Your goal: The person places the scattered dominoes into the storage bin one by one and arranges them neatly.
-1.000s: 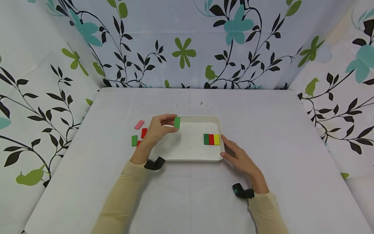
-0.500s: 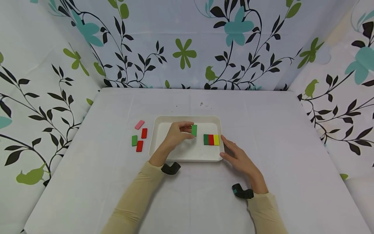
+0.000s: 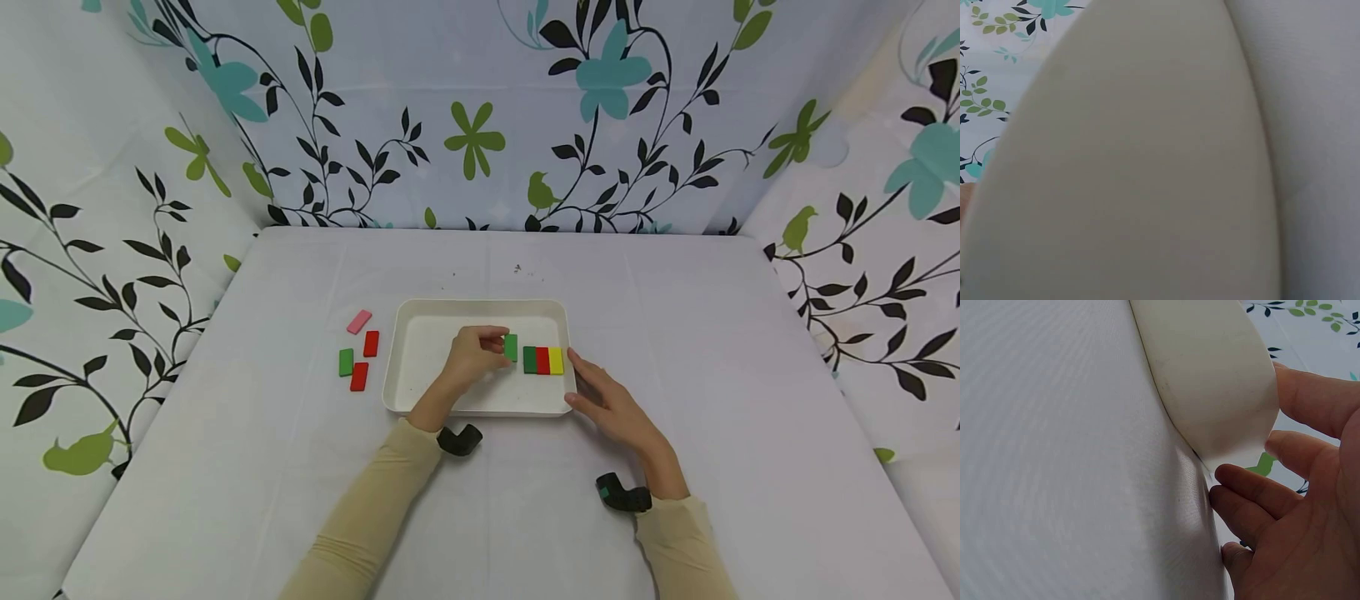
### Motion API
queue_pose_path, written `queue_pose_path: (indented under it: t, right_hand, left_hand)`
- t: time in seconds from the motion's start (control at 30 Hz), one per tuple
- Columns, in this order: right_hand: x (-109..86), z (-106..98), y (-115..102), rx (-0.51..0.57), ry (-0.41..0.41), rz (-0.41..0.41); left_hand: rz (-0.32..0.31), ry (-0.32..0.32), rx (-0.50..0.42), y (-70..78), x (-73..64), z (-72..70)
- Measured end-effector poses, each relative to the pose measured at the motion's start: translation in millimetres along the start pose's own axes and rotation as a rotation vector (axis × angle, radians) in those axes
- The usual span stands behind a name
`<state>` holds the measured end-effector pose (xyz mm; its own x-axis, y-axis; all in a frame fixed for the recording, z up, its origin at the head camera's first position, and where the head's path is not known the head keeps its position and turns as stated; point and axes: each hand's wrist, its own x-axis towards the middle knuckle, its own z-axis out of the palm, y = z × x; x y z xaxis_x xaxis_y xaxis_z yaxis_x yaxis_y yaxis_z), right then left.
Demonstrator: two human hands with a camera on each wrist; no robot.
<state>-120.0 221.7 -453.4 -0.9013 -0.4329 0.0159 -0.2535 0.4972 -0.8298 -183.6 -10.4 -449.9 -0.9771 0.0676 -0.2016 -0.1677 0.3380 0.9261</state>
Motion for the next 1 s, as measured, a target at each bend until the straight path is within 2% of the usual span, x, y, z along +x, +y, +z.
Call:
queue_pose_path:
  t: [0.17,0.57,1.0]
  right_hand:
    - [2.4,1.9,20.7,-0.004,0.001,0.003]
    - [2.6,2.6,20.3,-0.004,-0.005,0.015]
    - [2.0,2.8,20.2,-0.001,0.002,0.018]
  left_hand:
    - [-0.001,0.008,0.026,-2.2,0.5,5.1]
    - [0.005,0.018,0.102,-3.3,0.9,15.2]
    - [0.037,0.037,0.184,-3.9,-0.1,16.2]
